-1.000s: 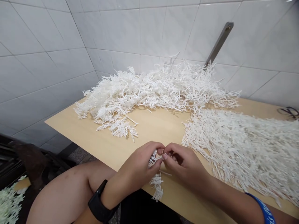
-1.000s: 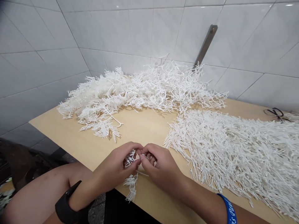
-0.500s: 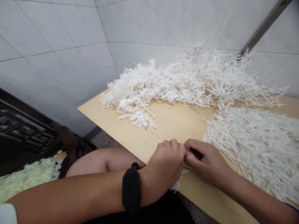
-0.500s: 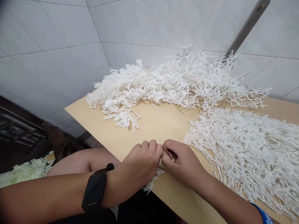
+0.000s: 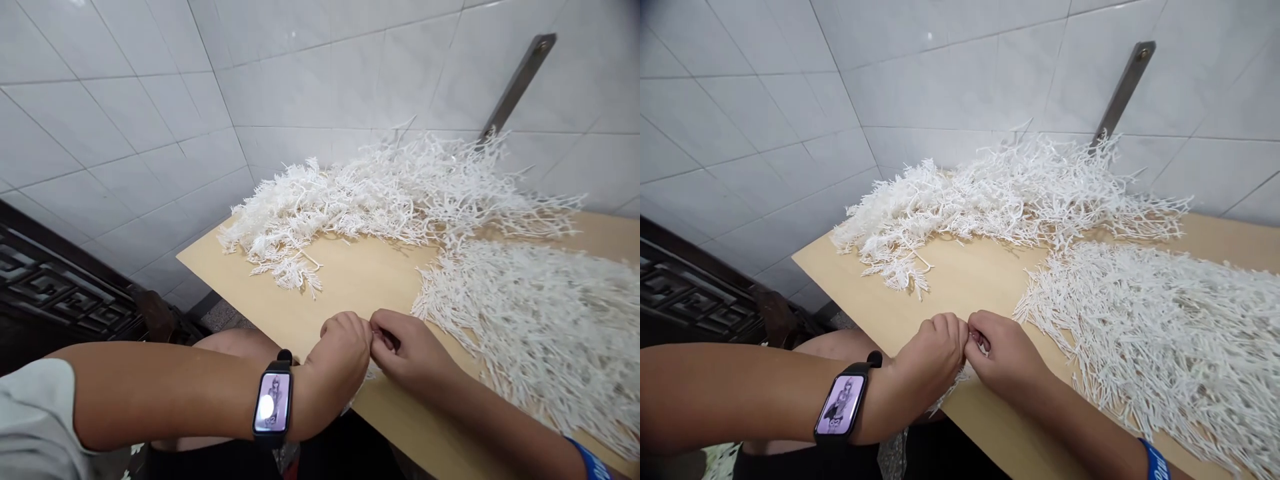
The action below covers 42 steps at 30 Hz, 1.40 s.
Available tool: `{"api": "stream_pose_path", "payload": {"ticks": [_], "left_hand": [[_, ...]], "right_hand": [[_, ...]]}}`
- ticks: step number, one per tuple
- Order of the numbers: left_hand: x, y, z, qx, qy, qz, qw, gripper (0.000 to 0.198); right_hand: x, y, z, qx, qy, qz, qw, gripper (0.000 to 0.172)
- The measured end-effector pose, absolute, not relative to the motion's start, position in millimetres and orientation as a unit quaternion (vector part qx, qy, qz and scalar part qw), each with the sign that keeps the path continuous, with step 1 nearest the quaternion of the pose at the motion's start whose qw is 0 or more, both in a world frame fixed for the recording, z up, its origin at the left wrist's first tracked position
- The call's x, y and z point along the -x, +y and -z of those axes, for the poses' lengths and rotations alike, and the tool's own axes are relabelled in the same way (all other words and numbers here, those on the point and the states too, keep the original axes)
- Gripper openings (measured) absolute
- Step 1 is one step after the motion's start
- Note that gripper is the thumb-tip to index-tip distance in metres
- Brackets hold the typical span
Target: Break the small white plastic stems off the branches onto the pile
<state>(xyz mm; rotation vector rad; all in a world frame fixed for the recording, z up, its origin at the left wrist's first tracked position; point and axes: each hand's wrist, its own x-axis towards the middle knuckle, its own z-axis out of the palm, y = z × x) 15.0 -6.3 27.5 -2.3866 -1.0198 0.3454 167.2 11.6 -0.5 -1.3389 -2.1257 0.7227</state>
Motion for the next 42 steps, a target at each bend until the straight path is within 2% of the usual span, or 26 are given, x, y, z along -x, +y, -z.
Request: {"api": "stream_pose_path", "payload": {"ticks": [7, 14, 22, 31, 42], "left_hand": [[-19.3, -8.7, -29.5, 0.876, -0.391, -0.144, 0.243, 0.009], [-11.3, 3.2, -27.2, 0.897, -0.350, -0.148, 0.227, 0.020], [-19.4, 9.3, -26.5, 0.882, -0.374, -0.184, 0.220, 0.024], [-8.8, 37.7, -45.2, 0.915, -0.359, -0.169, 0.079, 0.016], [-40.1, 40.6, -68.9, 0.914, -0.374, -0.152, 0.050, 0.016]], "right_hand": [[-168.6, 12.3, 3.7, 0.472, -0.788, -0.276, 0.281, 0.020], [-168.9, 13.4, 2.5, 0.477, -0.783, -0.279, 0.286, 0.021], [-166.0, 13.9, 1.3, 0.511, -0.753, -0.288, 0.297, 0.020], [-169.9, 10.8, 1.3, 0.461, -0.765, -0.292, 0.342, 0.019], [-181.3, -1.8, 2.9, 0.479, -0.738, -0.293, 0.373, 0.023]]}}
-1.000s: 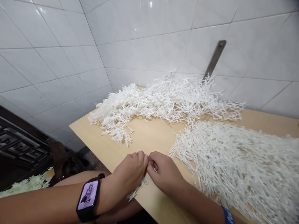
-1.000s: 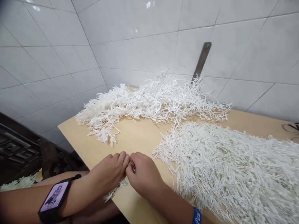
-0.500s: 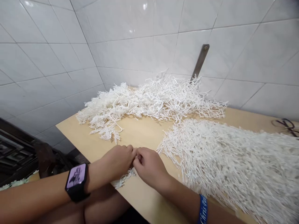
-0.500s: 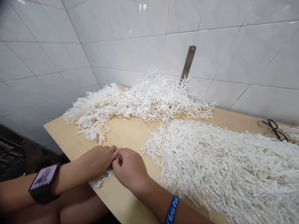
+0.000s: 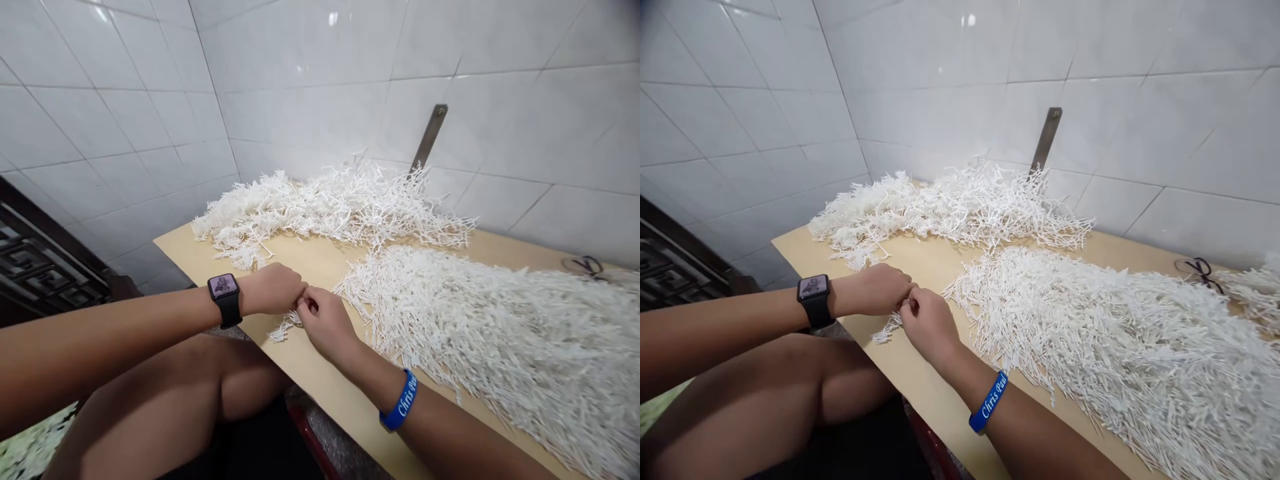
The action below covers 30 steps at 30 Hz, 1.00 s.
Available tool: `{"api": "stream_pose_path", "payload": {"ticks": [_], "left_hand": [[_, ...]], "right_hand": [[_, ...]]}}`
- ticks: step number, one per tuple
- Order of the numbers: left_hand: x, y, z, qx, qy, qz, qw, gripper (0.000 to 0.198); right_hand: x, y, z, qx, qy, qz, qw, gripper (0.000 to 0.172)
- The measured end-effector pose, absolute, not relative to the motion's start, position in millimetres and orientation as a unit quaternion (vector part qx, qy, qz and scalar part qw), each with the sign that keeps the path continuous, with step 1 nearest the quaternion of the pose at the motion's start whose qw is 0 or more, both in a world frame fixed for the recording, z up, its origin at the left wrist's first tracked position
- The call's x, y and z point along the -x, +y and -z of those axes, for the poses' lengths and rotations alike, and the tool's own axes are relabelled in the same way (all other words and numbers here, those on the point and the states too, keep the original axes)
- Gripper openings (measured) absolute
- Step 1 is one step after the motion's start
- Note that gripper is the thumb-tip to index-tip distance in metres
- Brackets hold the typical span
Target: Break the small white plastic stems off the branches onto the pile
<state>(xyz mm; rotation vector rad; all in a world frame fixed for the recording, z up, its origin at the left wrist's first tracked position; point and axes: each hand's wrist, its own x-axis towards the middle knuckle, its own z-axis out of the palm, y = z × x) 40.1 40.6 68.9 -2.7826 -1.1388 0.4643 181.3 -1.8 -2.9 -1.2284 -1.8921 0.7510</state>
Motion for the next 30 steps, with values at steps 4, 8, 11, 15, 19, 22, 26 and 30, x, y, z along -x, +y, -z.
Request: {"api": "stream_pose_path", "payload": {"ticks": [4, 8, 11, 15, 19, 22, 26, 30], "left_hand": [[-42.9, 40.2, -71.1, 0.925, -0.371, -0.073, 0.021, 0.015], [-28.0, 31.4, -67.0, 0.893, -0.427, 0.038, -0.138, 0.013], [-12.7, 24.0, -58.9, 0.847, -0.453, 0.062, -0.273, 0.016], [0.0, 16.5, -38.9, 0.814, -0.442, 0.123, -0.356, 0.020], [7.1, 15.4, -17.4, 0.803, -0.452, 0.186, -0.342, 0.021], [12.1, 18.8, -8.8, 0.764, -0.518, 0.243, -0.296, 0.021], [17.1, 21.1, -7.5, 0.732, -0.520, 0.264, -0.353, 0.016], [18.3, 18.2, -8.1, 0.708, -0.524, 0.272, -0.388, 0.023]], "right_hand": [[-181.2, 3.5, 5.8, 0.495, -0.712, -0.295, 0.401, 0.022], [-179.5, 5.8, 4.6, 0.482, -0.705, -0.317, 0.412, 0.021], [-178.6, 5.2, -0.4, 0.460, -0.716, -0.336, 0.404, 0.019], [-177.5, 4.3, -5.5, 0.462, -0.738, -0.343, 0.354, 0.021], [-179.4, 5.2, -7.6, 0.445, -0.742, -0.380, 0.327, 0.022], [-182.3, 6.3, -10.1, 0.434, -0.710, -0.448, 0.327, 0.023], [-183.4, 9.9, -9.1, 0.492, -0.722, -0.345, 0.343, 0.019], [-186.6, 14.8, -1.2, 0.522, -0.772, -0.092, 0.349, 0.020]]}}
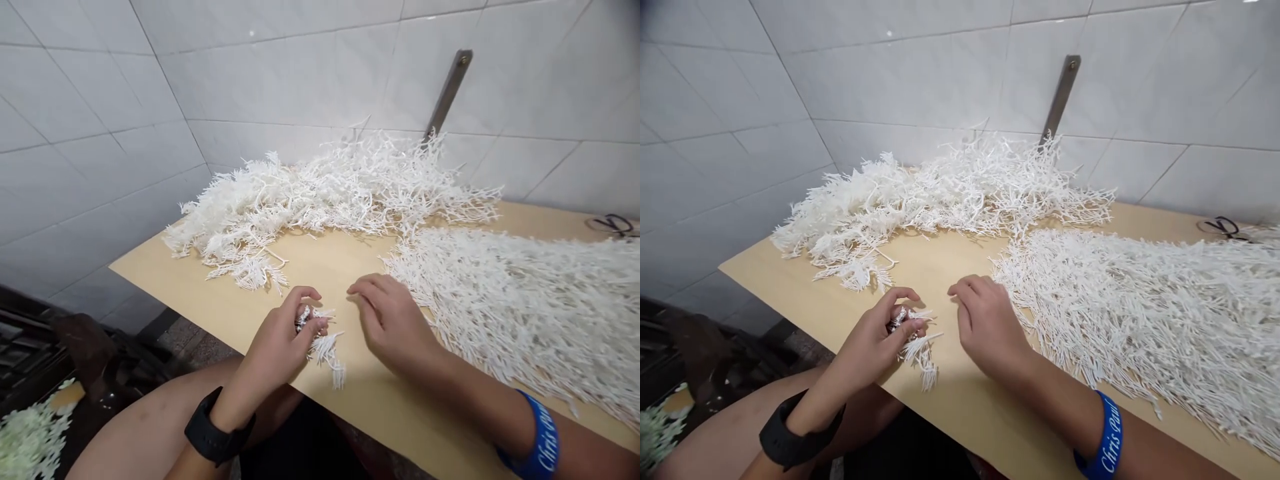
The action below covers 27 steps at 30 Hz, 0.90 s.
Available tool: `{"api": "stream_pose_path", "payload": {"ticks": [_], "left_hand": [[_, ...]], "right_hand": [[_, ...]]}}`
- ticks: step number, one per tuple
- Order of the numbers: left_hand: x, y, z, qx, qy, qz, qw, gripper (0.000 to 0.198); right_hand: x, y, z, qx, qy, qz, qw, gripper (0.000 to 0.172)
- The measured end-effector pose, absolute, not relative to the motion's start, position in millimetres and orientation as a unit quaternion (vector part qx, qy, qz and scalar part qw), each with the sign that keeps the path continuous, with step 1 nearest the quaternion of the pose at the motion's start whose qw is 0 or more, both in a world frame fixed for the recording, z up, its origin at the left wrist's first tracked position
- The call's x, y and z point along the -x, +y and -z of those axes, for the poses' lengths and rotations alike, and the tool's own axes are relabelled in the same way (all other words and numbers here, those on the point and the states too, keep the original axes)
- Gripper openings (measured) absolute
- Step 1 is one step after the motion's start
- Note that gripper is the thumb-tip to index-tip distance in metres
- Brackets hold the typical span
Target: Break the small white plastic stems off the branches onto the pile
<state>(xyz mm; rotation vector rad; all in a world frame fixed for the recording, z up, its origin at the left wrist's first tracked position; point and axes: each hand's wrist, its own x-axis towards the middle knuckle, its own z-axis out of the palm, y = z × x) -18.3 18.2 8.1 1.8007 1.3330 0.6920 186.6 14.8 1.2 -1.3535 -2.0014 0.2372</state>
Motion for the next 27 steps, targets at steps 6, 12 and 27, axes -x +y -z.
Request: {"api": "stream_pose_path", "payload": {"ticks": [6, 12, 27], "left_hand": [[17.6, 17.4, -6.5, -0.729, 0.528, -0.233, 0.369, 0.016], [18.5, 18.1, -9.6, -0.763, 0.500, -0.212, 0.350, 0.010], [20.9, 21.5, -5.6, -0.742, 0.533, -0.262, 0.310, 0.018]], "right_hand": [[-179.1, 9.9, -4.3, 0.482, -0.778, -0.146, 0.376, 0.019], [-168.6, 8.5, -3.8, 0.435, -0.805, -0.279, 0.292, 0.014], [-186.2, 11.2, -12.7, 0.512, -0.773, -0.232, 0.293, 0.026]]}}
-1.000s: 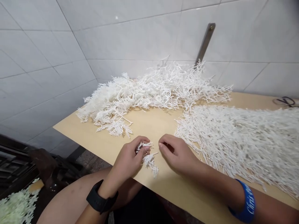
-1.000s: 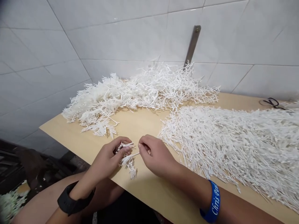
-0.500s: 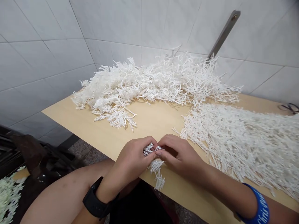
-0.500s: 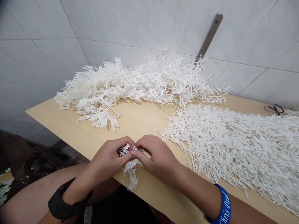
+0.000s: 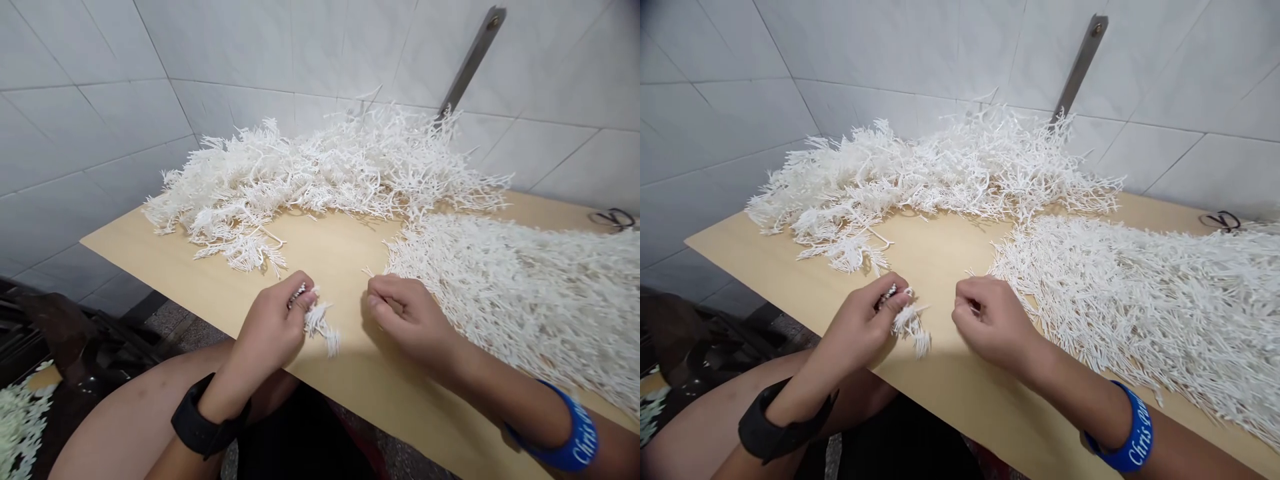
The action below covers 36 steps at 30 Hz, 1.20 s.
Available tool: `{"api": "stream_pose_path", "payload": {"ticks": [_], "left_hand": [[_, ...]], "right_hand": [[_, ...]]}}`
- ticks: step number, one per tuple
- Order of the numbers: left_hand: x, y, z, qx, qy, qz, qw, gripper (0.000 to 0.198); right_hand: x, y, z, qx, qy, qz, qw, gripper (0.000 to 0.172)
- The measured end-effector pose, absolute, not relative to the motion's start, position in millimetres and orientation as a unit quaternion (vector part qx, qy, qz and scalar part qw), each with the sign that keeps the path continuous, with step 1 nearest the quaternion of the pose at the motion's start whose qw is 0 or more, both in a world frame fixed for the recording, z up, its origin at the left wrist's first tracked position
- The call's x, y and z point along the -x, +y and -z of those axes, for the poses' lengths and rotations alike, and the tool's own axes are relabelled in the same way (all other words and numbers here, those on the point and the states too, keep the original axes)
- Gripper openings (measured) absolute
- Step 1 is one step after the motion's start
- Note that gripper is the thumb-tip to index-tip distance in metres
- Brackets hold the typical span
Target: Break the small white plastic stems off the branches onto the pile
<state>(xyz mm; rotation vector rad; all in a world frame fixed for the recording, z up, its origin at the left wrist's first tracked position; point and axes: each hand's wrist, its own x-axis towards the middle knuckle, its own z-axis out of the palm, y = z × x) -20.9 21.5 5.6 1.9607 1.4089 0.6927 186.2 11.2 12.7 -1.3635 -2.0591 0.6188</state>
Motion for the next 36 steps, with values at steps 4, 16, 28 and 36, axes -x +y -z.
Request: {"api": "stream_pose_path", "payload": {"ticks": [4, 16, 28, 36], "left_hand": [[20.8, 19.3, -6.7, -0.734, 0.522, -0.257, 0.350, 0.017], [19.0, 17.0, -10.5, -0.716, 0.468, -0.289, 0.429, 0.017], [19.6, 18.0, -7.5, -0.721, 0.535, -0.308, 0.315, 0.018], [23.2, 16.7, -9.0, -0.631, 0.518, -0.366, 0.446, 0.024]], "right_hand": [[-191.8, 16.5, -3.8, 0.539, -0.803, -0.009, 0.253, 0.024], [-170.5, 7.8, -3.1, 0.437, -0.805, -0.270, 0.296, 0.021], [-183.4, 7.5, -22.6, 0.476, -0.743, -0.339, 0.327, 0.037], [-190.1, 17.1, -3.9, 0.521, -0.803, -0.002, 0.290, 0.026]]}}
